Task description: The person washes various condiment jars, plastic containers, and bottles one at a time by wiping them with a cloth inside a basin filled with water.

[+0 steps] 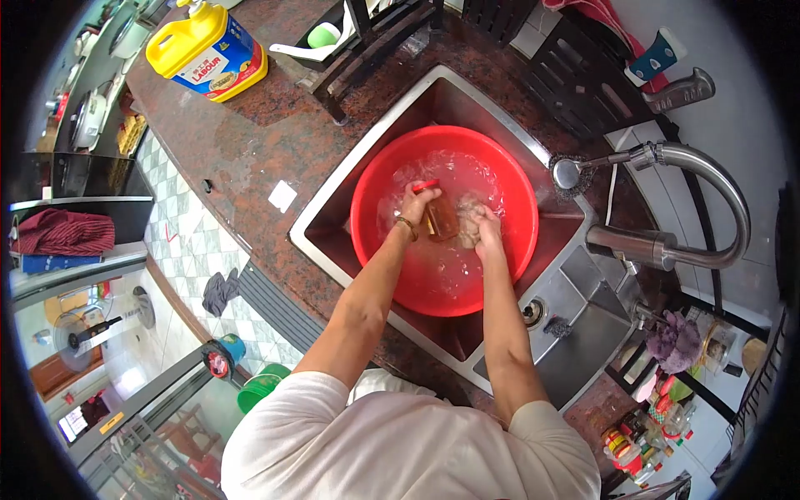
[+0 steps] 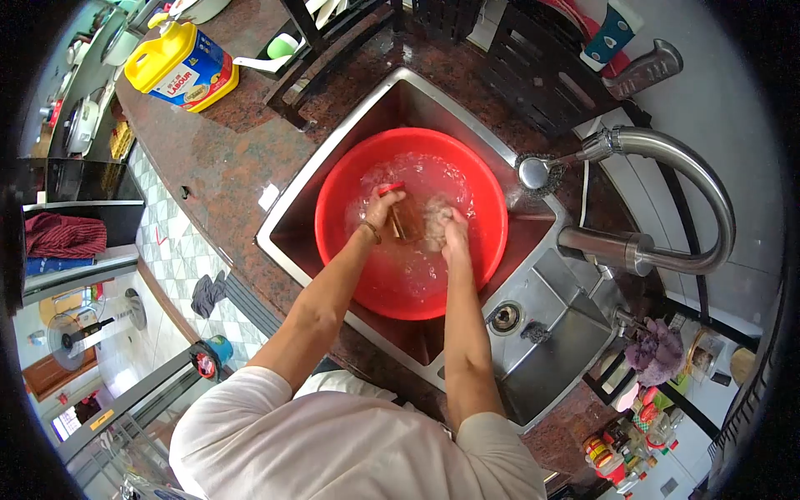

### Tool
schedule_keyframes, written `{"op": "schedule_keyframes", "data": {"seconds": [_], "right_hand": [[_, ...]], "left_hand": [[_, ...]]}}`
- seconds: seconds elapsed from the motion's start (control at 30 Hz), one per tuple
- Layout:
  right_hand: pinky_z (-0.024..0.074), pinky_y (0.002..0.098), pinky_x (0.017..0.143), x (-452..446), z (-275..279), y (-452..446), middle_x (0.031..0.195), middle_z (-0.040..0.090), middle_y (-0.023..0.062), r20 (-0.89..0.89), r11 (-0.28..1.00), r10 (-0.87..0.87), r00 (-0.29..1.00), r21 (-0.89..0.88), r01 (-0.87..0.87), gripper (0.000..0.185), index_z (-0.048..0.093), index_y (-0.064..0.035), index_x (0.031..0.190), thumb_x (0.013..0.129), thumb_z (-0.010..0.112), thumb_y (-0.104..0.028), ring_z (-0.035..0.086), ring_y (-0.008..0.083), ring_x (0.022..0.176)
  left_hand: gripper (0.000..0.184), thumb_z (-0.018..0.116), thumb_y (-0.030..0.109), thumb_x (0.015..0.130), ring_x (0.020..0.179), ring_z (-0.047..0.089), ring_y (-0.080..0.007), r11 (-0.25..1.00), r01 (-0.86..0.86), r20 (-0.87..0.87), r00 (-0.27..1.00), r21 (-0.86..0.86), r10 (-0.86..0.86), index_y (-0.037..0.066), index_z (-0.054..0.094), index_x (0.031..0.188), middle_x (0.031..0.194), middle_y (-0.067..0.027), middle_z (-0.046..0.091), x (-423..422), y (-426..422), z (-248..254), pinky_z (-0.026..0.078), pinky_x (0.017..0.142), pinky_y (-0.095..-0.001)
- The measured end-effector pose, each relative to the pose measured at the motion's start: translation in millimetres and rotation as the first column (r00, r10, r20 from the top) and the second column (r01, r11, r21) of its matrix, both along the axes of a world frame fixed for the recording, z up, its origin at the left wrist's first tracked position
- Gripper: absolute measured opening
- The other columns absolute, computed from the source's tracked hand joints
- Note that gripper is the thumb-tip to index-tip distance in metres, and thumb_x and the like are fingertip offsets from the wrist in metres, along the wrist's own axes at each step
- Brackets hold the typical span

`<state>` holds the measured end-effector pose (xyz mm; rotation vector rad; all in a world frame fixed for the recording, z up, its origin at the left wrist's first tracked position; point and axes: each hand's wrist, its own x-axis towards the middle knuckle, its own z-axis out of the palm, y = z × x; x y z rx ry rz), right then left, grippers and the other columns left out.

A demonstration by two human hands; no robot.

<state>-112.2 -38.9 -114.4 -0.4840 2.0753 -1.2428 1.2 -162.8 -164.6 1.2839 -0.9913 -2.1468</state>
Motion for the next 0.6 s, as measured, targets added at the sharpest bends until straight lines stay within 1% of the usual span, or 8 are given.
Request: {"op": "schedule_keyframes", "data": {"seconds": [0.07, 0.13, 0.2, 0.33, 0.37, 0.47, 0.5, 0.6], "right_hand": [[0.0347, 0.0192, 0.035, 9.7, 44.3, -5.2, 0.075, 0.059, 0.0051, 0.615, 0.967, -0.047, 0.787, -0.17, 0.19, 0.026, 0.056, -0.006, 0.105, 0.083, 0.045, 0.002, 0.05, 0.0069, 0.046], [0.0459, 0.0334, 0.05, 21.1, 48.9, -1.3, 0.079, 0.063, 0.0087, 0.147, 0.982, 0.175, 0.974, -0.096, -0.162, 0.02, 0.06, -0.0079, 0.102, 0.083, 0.053, -0.013, 0.06, 0.0208, 0.061], [0.0493, 0.0405, 0.063, 28.0, 71.1, -18.8, 0.083, 0.065, 0.0099, -0.503, 0.886, 0.463, 0.729, 0.263, -0.382, 0.023, 0.061, -0.0097, 0.101, 0.083, 0.055, -0.023, 0.063, 0.0277, 0.073], [0.0469, 0.0425, 0.077, 4.4, 71.3, -24.6, 0.095, 0.065, 0.0075, -0.341, 0.932, 0.197, 0.919, 0.356, -0.068, 0.029, 0.064, -0.0157, 0.099, 0.081, 0.05, -0.035, 0.061, 0.0293, 0.089], [0.0476, 0.0409, 0.077, -27.6, -25.1, -9.0, 0.095, 0.065, 0.0071, -0.823, 0.913, 0.295, 0.486, 0.093, -0.397, 0.031, 0.065, -0.0187, 0.097, 0.084, 0.045, -0.038, 0.062, 0.0276, 0.091], [0.0482, 0.0394, 0.077, -21.6, -13.1, 5.7, 0.095, 0.066, 0.0094, 0.238, 0.87, 0.145, 0.96, 0.431, -0.239, 0.034, 0.065, -0.0208, 0.098, 0.088, 0.039, -0.039, 0.062, 0.0271, 0.092], [0.0488, 0.0419, 0.074, -15.3, 33.5, 18.6, 0.093, 0.065, 0.0123, -0.364, 0.846, 0.494, 0.789, 0.409, -0.341, 0.038, 0.064, -0.0197, 0.101, 0.091, 0.033, -0.04, 0.063, 0.0278, 0.089], [0.0496, 0.0442, 0.076, 2.8, 52.9, 30.0, 0.1, 0.064, 0.0132, -0.202, 0.638, 0.55, 0.81, 0.728, -0.252, 0.047, 0.049, -0.0202, 0.118, 0.076, 0.055, -0.039, 0.062, 0.0302, 0.091]], "left_hand": [[0.045, 0.067, 0.032, 0.073, 0.073, 0.059, -0.0213, 0.917, -0.064, -0.105, 0.988, 0.393, 0.114, 0.006, 0.052, 0.108, 0.091, -0.0089, 0.06, 2.6, -1.5, -9.0, 0.05, 0.067, -0.0354], [0.04, 0.059, 0.043, 0.079, 0.074, 0.059, -0.0219, 0.86, 0.154, -0.124, 0.987, 0.486, -0.107, 0.008, 0.058, 0.098, 0.089, -0.009, 0.062, 4.9, 4.9, 33.7, 0.05, 0.067, -0.037], [0.045, 0.056, 0.05, 0.079, 0.084, 0.06, -0.0254, 0.796, 0.388, -0.102, 0.916, 0.464, -0.387, 0.008, 0.06, 0.094, 0.093, -0.0113, 0.062, 5.9, 8.2, 55.3, 0.049, 0.073, -0.0399], [0.055, 0.053, 0.053, 0.081, 0.091, 0.058, -0.0288, 0.702, 0.54, -0.489, 0.817, 0.463, -0.306, 0.006, 0.054, 0.108, 0.098, -0.013, 0.062, 0.6, 23.3, 42.1, 0.048, 0.078, -0.041], [0.057, 0.048, 0.055, 0.083, 0.084, 0.059, -0.0283, 0.73, 0.515, -0.525, 0.813, 0.45, -0.25, 0.006, 0.052, 0.112, 0.095, -0.0129, 0.062, 0.5, 25.3, 68.2, 0.049, 0.073, -0.0404], [0.058, 0.044, 0.058, 0.083, 0.074, 0.06, -0.0269, 0.797, 0.445, -0.553, 0.815, 0.409, -0.172, 0.008, 0.053, 0.11, 0.09, -0.0111, 0.062, -0.6, 28.4, 114.9, 0.05, 0.064, -0.0388], [0.056, 0.044, 0.06, 0.082, 0.065, 0.058, -0.0249, 0.833, 0.334, -0.466, 0.879, 0.442, -0.105, 0.01, 0.056, 0.104, 0.084, -0.0089, 0.061, 0.6, 31.7, 140.2, 0.049, 0.058, -0.0374], [0.037, 0.049, 0.045, 0.085, 0.064, 0.058, -0.0225, 0.825, 0.133, -0.444, 0.883, 0.549, 0.154, 0.011, 0.06, 0.093, 0.078, -0.0072, 0.061, -2.5, 31.0, 115.9, 0.05, 0.057, -0.0348]]}}
